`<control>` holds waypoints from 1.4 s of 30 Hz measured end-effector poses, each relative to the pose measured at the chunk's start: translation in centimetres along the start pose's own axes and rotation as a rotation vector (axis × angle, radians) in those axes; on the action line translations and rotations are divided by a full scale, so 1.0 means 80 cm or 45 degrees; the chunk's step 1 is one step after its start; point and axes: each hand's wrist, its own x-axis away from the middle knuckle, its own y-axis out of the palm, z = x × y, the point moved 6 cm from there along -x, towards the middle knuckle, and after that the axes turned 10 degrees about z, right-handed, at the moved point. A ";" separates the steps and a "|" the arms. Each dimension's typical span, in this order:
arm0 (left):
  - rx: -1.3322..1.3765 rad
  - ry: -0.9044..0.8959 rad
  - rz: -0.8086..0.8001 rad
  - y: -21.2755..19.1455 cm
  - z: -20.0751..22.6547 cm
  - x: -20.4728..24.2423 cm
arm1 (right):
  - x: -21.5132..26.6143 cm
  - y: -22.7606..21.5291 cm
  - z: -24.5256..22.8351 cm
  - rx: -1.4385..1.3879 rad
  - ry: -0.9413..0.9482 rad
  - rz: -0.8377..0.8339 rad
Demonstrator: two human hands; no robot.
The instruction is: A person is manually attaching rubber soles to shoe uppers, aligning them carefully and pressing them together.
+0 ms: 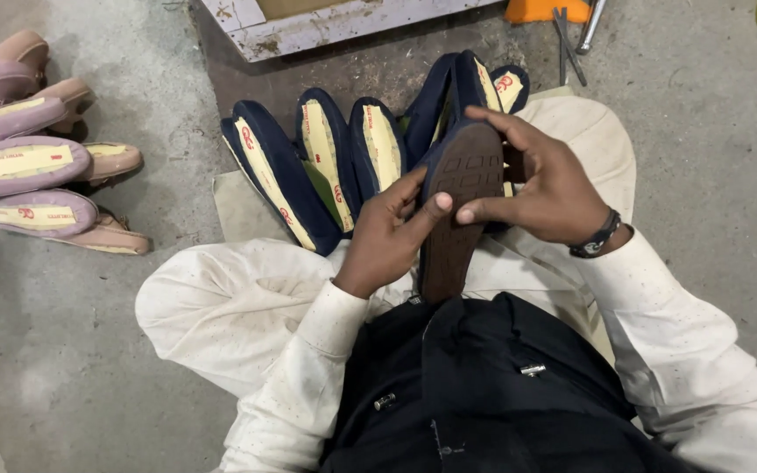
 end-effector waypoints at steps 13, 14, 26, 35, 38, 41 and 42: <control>0.037 0.004 0.073 0.011 0.021 -0.022 | -0.009 -0.008 -0.024 0.095 0.041 -0.008; 0.024 -0.028 0.148 0.011 0.014 -0.026 | -0.007 -0.007 -0.024 0.129 0.045 -0.039; -0.066 -0.029 0.342 0.020 0.054 -0.011 | -0.013 -0.014 -0.045 0.378 0.207 -0.106; -0.400 -0.042 0.397 0.018 0.032 -0.021 | 0.130 -0.023 -0.077 -1.216 0.770 -0.438; -0.373 -0.084 0.437 0.029 0.021 -0.022 | 0.063 0.010 -0.249 -0.119 -0.073 -0.237; -0.281 -0.101 0.378 0.035 0.042 -0.023 | 0.305 -0.010 -0.058 -1.556 0.003 -0.287; -0.293 -0.100 0.393 0.033 0.043 -0.024 | 0.328 0.006 0.035 -1.570 0.001 -0.301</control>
